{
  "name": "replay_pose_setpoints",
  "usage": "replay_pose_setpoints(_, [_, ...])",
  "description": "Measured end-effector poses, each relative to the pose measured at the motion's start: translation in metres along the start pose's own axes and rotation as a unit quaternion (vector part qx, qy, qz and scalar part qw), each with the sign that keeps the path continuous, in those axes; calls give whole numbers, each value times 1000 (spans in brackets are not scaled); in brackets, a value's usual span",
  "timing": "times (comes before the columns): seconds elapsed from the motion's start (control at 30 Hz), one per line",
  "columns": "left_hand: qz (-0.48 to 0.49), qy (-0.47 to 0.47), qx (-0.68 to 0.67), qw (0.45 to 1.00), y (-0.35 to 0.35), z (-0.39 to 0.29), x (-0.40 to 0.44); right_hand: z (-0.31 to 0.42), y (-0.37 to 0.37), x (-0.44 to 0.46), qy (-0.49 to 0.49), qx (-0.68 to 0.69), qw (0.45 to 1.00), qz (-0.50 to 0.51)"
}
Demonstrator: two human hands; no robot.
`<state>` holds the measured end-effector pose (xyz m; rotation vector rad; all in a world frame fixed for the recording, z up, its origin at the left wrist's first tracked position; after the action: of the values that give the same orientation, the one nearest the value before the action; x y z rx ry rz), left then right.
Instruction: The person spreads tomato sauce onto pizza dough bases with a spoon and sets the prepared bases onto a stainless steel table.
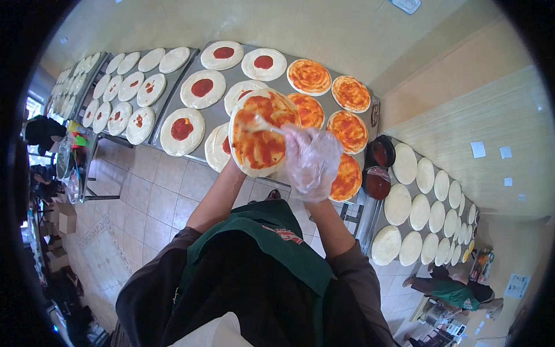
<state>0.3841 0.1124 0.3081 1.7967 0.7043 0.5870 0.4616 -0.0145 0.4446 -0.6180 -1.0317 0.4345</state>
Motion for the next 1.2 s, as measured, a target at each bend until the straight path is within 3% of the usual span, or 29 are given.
replay_pose_setpoints(0.1, [-3,-6,1,1000,0,3,-1,-15,9,20,72,32,997,-8])
replay_pose_setpoints(0.2, [1,-4,-15,1000,2,0,0,5,-10,25,45,-28,999,10])
replay_pose_setpoints(0.3, [0,-4,-24,1000,1,-3,-2,-15,0,27,106,-29,994,26])
replay_pose_setpoints(0.4, [-1,-3,-28,1000,2,-5,-2,4,-10,28,57,-46,997,0])
replay_pose_setpoints(0.5, [-2,-6,-30,1000,2,-6,-3,-16,1,28,104,-25,994,17])
replay_pose_setpoints(0.63, [-3,-5,-35,999,3,-6,-2,1,-6,25,79,-23,997,-1])
replay_pose_setpoints(0.73, [-5,-7,-36,999,2,-7,-3,-25,7,24,149,-4,989,8])
replay_pose_setpoints(0.83, [-7,-2,-40,999,2,-10,-3,-22,0,19,169,-35,984,34])
replay_pose_setpoints(0.93, [-11,-1,-42,999,-1,-14,-2,-24,4,20,159,3,987,-7])
replay_pose_setpoints(1.03, [-10,4,-39,999,-1,-20,0,-44,6,18,251,73,965,4])
replay_pose_setpoints(1.13, [-15,2,-44,999,-3,-21,-2,-37,5,26,197,38,979,20])
replay_pose_setpoints(1.2, [-14,1,-42,999,-3,-22,-1,-51,11,17,216,71,974,17])
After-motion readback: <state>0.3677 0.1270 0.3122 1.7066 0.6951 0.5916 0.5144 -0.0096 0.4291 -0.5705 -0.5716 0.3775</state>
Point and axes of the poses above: each hand's wrist, its own x-axis towards the middle knuckle, its own y-axis out of the palm, z = x × y, the point moved 4 cm from there along x, towards the middle knuckle, and after that the axes turned 12 degrees about y, right-handed, at the moved point
